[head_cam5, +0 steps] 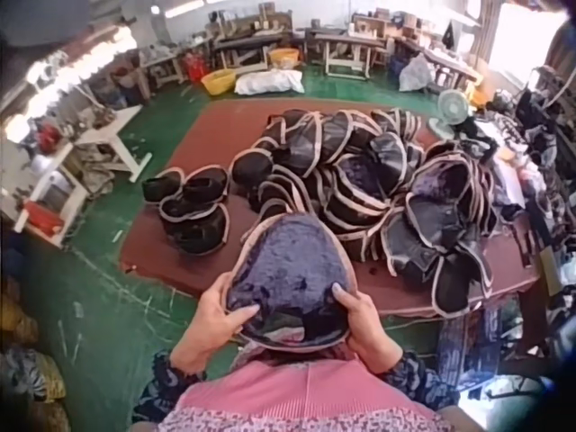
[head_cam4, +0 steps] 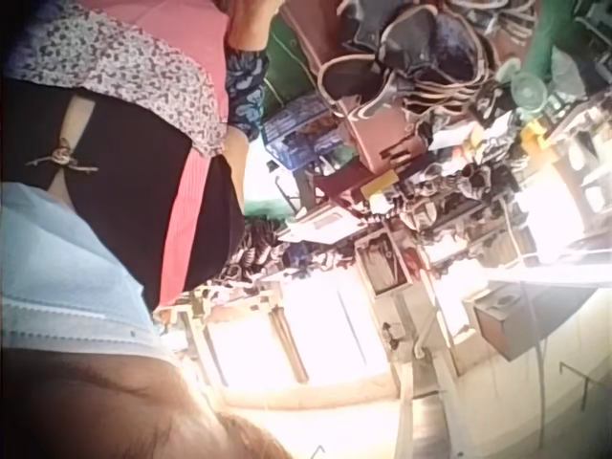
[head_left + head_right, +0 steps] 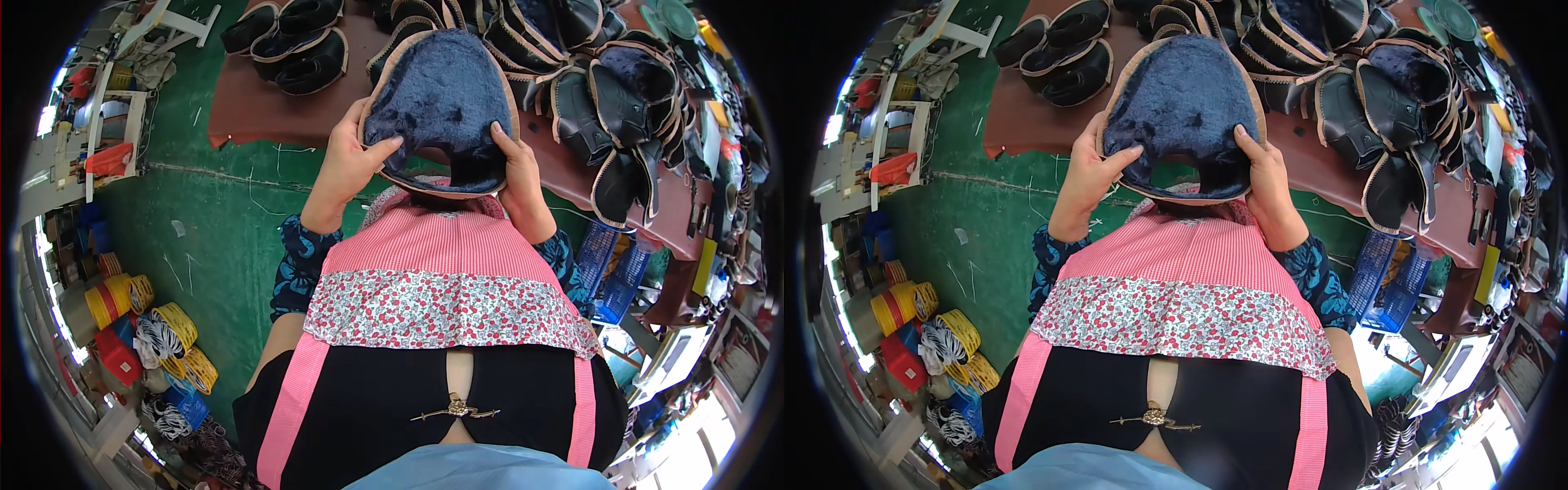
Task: Inspecting and organizing shoe upper components on a table in a manufacturing facility.
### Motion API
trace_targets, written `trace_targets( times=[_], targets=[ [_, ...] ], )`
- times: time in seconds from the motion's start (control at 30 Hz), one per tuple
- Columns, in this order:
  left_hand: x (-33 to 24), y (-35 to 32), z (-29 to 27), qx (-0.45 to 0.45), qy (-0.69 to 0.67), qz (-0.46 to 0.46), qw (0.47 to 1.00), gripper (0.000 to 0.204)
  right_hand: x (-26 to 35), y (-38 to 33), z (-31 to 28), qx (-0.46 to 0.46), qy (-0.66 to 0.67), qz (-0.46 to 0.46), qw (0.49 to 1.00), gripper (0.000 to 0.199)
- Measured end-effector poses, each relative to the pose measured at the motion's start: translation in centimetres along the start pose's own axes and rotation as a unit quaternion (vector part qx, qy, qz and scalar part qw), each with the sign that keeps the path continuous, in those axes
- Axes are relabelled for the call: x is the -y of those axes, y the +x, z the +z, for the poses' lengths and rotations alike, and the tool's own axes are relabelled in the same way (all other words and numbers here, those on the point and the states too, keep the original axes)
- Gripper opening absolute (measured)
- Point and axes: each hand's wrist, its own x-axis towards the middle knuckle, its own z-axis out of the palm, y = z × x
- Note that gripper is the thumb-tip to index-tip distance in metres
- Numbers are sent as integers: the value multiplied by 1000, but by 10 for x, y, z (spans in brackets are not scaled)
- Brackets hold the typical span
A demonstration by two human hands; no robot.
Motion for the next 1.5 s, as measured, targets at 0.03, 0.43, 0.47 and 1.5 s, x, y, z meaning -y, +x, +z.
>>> trace_targets(
  times=[0.03,0.43,0.47,1.5],
  targets=[
    [1,-1,-3,5,-4,-4,1000,61,-1,0,2,0,2,1,1000,44],
    [13,8,5,-117,-38,25,992,55,1,7,21,-1,-22,-9,1000,38],
    [13,8,4,-115,-38,24,992,55,1,8,20,-3,-22,-10,1000,38],
    [17,30,5,-46,-183,-136,973,51,4,30,5,-14,10,-12,1000,46]
  ],
)
